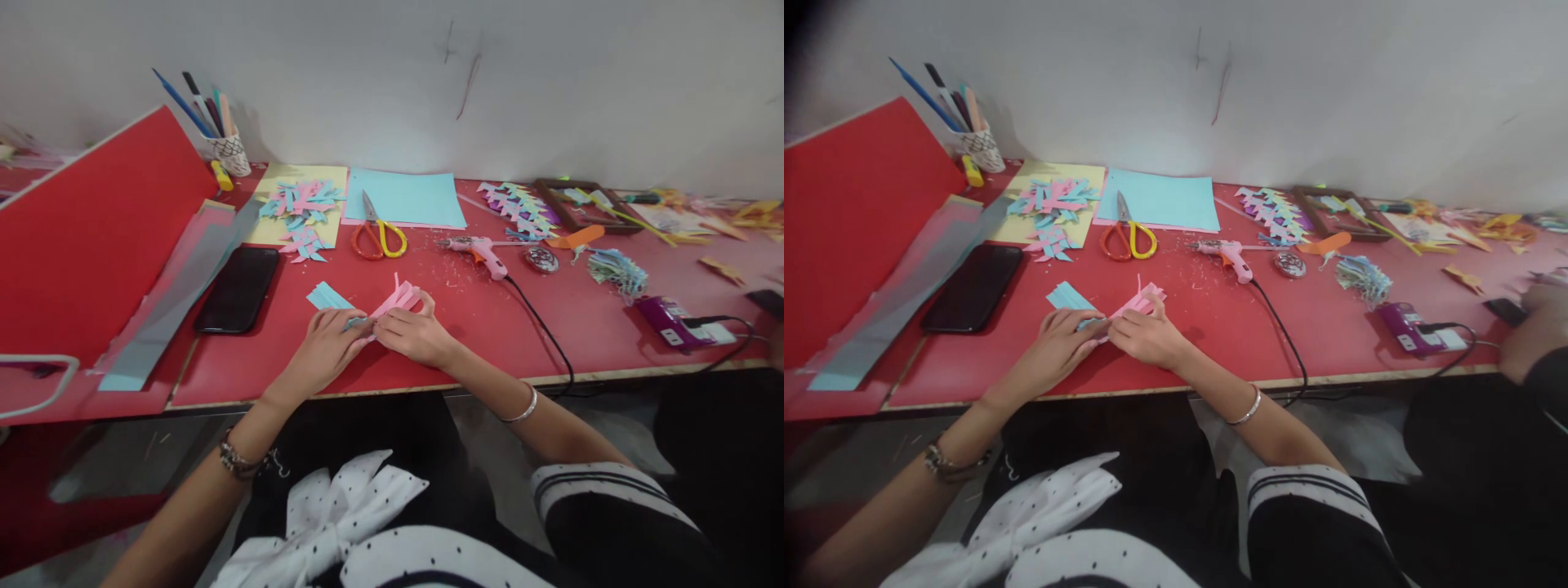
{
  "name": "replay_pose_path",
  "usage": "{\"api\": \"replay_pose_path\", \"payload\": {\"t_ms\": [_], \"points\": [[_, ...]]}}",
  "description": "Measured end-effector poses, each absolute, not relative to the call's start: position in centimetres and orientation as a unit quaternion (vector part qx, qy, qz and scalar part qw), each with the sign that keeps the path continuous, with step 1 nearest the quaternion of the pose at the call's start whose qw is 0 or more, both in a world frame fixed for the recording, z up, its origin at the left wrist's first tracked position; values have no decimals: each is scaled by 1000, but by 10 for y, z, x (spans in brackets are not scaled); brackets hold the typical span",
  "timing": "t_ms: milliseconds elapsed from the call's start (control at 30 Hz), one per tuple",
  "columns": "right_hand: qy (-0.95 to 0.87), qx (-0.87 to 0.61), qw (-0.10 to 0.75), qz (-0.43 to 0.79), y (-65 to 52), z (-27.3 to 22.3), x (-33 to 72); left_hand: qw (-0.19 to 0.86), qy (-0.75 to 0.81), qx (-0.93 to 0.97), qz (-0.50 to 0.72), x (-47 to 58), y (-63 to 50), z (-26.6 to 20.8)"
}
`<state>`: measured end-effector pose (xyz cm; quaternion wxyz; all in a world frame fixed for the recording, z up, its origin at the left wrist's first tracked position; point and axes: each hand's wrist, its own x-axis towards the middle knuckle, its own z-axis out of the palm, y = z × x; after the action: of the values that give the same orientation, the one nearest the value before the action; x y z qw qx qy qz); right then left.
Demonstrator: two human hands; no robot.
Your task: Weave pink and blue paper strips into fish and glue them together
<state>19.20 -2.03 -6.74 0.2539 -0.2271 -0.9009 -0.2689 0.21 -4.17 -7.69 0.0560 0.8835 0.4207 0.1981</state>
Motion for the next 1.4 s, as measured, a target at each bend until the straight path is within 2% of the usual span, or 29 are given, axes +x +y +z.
{"api": "replay_pose_path", "payload": {"t_ms": [233, 533, 667, 1033, 1200, 1300, 1400], "points": [[-904, -224, 241, -271, -21, -67, 193, 15, 398, 893, 209, -1, -39, -77], [-907, -237, 242, -250, -22, -68, 192, -182, 334, 903, 199, -10, -33, -74], [-913, -236, 256, -215, -25, -67, 191, -220, 316, 899, 208, -8, -33, -73], [-938, -224, 198, -176, -28, -68, 189, -114, 362, 908, 179, -9, -35, -72], [-939, -216, 200, -180, -31, -66, 190, -133, 344, 910, 189, -9, -34, -74], [-935, -240, 213, -152, -31, -67, 193, -122, 351, 914, 166, -10, -34, -75], [-939, -268, 193, -92, -29, -70, 195, -66, 369, 916, 140, -12, -34, -74]]}}
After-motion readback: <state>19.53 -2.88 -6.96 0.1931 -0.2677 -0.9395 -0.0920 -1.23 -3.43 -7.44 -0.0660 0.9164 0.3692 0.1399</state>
